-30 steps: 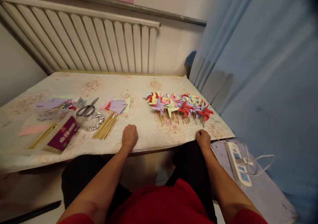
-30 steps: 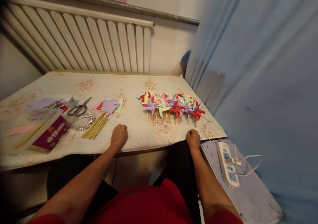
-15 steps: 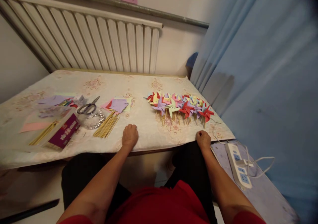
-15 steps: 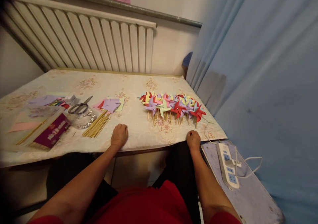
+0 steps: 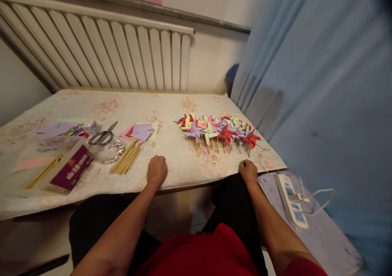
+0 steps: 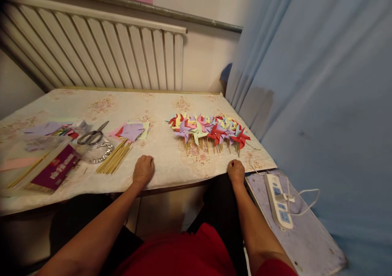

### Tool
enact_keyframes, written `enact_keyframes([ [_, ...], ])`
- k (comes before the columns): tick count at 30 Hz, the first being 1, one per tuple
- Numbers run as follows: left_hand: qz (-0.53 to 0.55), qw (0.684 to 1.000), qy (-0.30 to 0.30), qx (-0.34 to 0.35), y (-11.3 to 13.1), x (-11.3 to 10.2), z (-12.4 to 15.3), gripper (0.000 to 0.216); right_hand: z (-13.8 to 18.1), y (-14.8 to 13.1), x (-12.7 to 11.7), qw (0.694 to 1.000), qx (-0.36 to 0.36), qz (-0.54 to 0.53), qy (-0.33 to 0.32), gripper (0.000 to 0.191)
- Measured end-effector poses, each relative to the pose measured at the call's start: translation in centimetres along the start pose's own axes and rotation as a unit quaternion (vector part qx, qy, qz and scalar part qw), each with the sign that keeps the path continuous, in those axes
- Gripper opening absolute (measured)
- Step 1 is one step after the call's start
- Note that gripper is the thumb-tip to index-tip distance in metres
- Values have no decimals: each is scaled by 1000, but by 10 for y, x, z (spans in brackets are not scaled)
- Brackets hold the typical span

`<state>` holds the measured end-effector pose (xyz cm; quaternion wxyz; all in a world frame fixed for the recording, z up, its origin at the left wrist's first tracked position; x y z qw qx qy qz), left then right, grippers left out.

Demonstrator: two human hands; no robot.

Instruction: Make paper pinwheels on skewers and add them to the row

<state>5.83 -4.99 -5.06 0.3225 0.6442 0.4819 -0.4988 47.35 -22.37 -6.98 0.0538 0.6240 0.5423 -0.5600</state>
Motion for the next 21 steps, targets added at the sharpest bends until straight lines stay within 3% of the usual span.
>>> enact_keyframes([
  [21, -16, 1000, 1, 1, 0, 1, -1, 23, -2, 1, 0, 1000, -5, -8, 0, 25],
])
Point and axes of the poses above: each hand's wrist, its own z-axis away from the middle knuckle, its own x-axis out of the palm, y = z × x, the point moved 1 cm from there along -z, towards the middle knuckle, and after that the axes turned 15 degrees about -z, right-handed, at the moved point
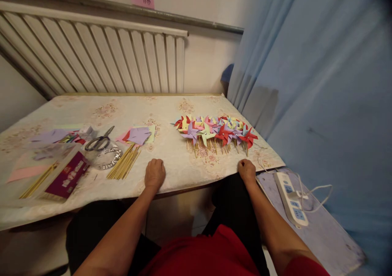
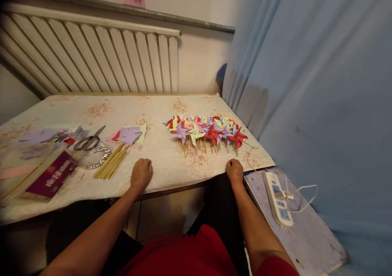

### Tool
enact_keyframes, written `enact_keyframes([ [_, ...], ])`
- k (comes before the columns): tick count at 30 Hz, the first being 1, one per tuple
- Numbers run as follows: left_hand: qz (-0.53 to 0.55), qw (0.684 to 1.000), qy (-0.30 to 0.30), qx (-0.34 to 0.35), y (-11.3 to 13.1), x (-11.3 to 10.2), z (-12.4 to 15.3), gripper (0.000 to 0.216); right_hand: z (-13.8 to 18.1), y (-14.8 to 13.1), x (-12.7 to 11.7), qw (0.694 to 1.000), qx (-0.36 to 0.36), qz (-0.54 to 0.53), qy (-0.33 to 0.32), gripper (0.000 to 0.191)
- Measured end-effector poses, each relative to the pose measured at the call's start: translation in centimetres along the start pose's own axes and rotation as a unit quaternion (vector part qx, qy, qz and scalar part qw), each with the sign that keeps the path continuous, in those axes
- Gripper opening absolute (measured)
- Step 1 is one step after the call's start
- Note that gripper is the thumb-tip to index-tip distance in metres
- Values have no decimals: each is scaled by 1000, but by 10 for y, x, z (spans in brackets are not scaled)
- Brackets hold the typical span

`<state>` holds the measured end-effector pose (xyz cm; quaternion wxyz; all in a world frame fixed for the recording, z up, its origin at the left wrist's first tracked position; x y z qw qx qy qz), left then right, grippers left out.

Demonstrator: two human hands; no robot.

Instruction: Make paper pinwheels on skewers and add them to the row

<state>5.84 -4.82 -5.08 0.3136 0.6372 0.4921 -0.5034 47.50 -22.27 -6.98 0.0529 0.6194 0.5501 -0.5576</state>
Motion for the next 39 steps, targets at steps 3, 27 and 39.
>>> enact_keyframes([
  [3, 2, 1000, 2, 4, 0, 0, 0, 23, -1, -2, -1, 1000, 4, -2, -2, 25],
  [27, -1, 1000, 3, 5, 0, -2, -1, 24, -2, -1, 1, 1000, 13, 18, 3, 26],
  [39, 1, 1000, 2, 3, -1, 0, -2, 24, -1, 0, 0, 1000, 14, 0, 2, 26],
])
Point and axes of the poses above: each hand's wrist, its own z-axis away from the middle knuckle, its own x-axis out of the palm, y = z × x, the point moved 1 cm from there along -z, towards the middle knuckle, and after that the axes turned 15 degrees about -z, right-handed, at the moved point
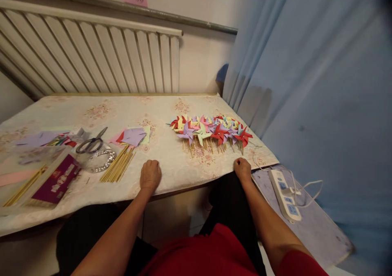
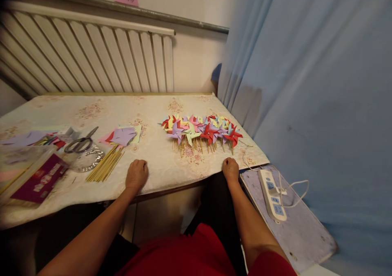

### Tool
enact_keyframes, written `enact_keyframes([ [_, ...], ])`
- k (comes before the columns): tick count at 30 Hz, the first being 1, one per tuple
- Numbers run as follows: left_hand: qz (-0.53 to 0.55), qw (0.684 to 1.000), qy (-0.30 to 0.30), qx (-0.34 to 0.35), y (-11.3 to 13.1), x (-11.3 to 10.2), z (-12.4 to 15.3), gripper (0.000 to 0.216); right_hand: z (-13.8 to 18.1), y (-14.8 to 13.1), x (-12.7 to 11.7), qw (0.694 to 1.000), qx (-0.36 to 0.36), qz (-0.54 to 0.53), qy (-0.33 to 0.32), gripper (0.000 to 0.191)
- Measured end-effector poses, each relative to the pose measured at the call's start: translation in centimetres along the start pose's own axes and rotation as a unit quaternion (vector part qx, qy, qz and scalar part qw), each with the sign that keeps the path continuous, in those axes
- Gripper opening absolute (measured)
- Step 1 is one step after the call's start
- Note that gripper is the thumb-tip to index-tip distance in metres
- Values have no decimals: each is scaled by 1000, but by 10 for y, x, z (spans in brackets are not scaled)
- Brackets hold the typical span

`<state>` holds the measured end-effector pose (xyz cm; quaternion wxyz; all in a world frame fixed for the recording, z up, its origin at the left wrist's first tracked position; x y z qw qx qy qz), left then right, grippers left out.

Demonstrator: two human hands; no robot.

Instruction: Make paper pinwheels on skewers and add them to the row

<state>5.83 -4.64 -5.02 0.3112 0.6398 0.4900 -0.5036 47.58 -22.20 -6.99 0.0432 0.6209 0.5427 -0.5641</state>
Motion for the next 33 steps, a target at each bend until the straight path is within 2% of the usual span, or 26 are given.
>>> enact_keyframes([
  [33, 16, 1000, 19, 4, -1, 3, 0, 22, -1, 4, 1, 1000, 3, -8, -2, 25],
])
Point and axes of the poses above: each hand's wrist, its own z-axis away from the middle knuckle, its own x-axis out of the palm, y = z × x, the point moved 1 cm from there along -z, towards the middle knuckle, and after that the axes turned 15 degrees about -z, right-handed, at the moved point
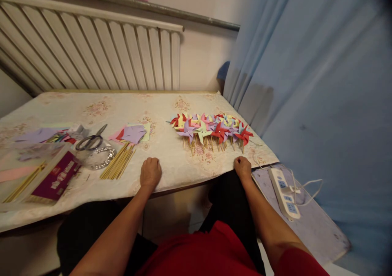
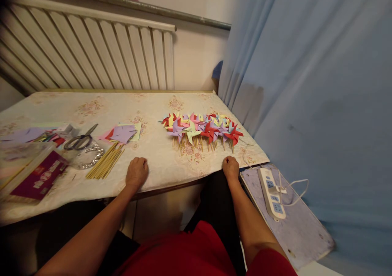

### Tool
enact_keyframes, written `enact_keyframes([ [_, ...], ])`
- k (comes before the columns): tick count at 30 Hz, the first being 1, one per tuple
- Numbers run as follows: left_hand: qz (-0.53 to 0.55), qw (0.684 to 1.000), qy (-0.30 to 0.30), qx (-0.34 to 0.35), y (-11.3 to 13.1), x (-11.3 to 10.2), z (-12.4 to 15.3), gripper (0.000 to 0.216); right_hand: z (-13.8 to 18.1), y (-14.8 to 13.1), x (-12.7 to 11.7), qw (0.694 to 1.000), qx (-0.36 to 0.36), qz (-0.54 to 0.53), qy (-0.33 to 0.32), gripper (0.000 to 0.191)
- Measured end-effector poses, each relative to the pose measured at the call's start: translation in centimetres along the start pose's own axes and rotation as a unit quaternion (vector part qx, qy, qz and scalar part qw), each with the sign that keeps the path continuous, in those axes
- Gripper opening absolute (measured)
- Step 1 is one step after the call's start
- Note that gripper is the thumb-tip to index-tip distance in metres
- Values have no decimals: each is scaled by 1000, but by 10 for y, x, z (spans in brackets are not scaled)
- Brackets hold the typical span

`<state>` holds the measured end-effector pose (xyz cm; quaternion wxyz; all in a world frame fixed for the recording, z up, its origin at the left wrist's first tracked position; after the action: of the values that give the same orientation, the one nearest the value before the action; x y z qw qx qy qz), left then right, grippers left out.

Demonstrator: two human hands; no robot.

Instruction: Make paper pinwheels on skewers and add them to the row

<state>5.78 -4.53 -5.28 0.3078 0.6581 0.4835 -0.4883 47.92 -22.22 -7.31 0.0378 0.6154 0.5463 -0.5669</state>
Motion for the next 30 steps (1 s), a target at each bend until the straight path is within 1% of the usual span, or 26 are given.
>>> enact_keyframes([
  [20, -7, 1000, -18, 0, 0, -1, -1, 25, -1, -1, 0, 1000, -3, 9, 6, 26],
  [30, -20, 1000, -9, 4, 0, -3, -1, 24, 0, -6, -2, 1000, 3, 4, 4, 26],
])
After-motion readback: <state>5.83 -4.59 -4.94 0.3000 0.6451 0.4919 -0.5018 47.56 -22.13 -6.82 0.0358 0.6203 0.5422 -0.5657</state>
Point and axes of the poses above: each hand's wrist, its own z-axis away from the middle knuckle, its own x-axis out of the palm, y = z × x, the point moved 1 cm from there along -z, towards the middle knuckle, and after that the axes turned 15 degrees about -z, right-handed, at the moved point
